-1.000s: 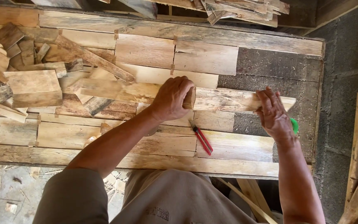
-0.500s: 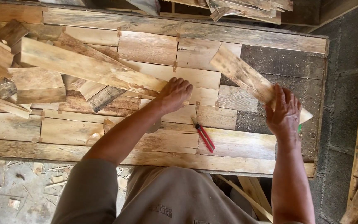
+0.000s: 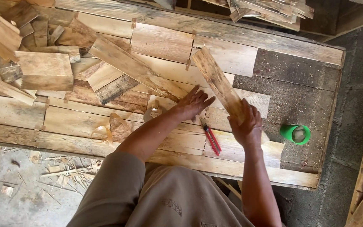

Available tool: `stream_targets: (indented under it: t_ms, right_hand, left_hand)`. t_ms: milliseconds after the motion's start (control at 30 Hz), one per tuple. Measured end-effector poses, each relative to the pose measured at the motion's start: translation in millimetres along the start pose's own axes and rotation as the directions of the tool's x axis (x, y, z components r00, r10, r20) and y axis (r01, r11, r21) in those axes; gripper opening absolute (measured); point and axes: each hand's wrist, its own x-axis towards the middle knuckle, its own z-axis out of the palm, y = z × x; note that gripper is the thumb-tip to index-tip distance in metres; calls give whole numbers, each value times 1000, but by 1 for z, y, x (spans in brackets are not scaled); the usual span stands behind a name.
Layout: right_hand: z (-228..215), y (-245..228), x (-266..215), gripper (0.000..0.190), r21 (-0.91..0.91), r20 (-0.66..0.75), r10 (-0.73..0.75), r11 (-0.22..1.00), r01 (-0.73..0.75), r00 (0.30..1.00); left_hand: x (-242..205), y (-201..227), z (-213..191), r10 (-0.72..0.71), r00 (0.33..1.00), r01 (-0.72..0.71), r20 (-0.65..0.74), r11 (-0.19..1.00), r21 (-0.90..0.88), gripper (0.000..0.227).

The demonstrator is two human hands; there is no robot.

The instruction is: Measure and cut thin wood strips using a utility knife to fit into a wooden frame.

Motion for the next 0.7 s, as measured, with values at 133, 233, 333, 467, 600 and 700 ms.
stream_targets:
  t_ms: [133,233,333,467,600,700]
  right_hand:
    - [4,-23,-2,86,59,54,55,997,-58,997]
    - [6,-38,-2,84,65,41,36,997,-38,999]
    - [10,-58,1,83,80,67,31,996,-36,997]
    - [13,-88,3,81,81,62,-73,994,68,995]
    - [2,-115,2,87,85,-9,-184,979,184,983]
    - [-8,-125,-3,98,57,-282,-246,961,272,927]
  left_hand:
    - [-7,13,-3,-143,968,140,-205,990,-27,104]
    - [-16,25,24,-255,967,136,-20,578,-805,57]
    - [-20,35,44,-423,904,-71,-63,-3,-997,24]
    - [-31,37,53,-633,771,-233,67,-379,-895,3]
    - [-67,15,-3,-693,697,-208,183,-440,-873,6]
    - [-86,-31,-42,-817,552,-141,169,-291,-946,15]
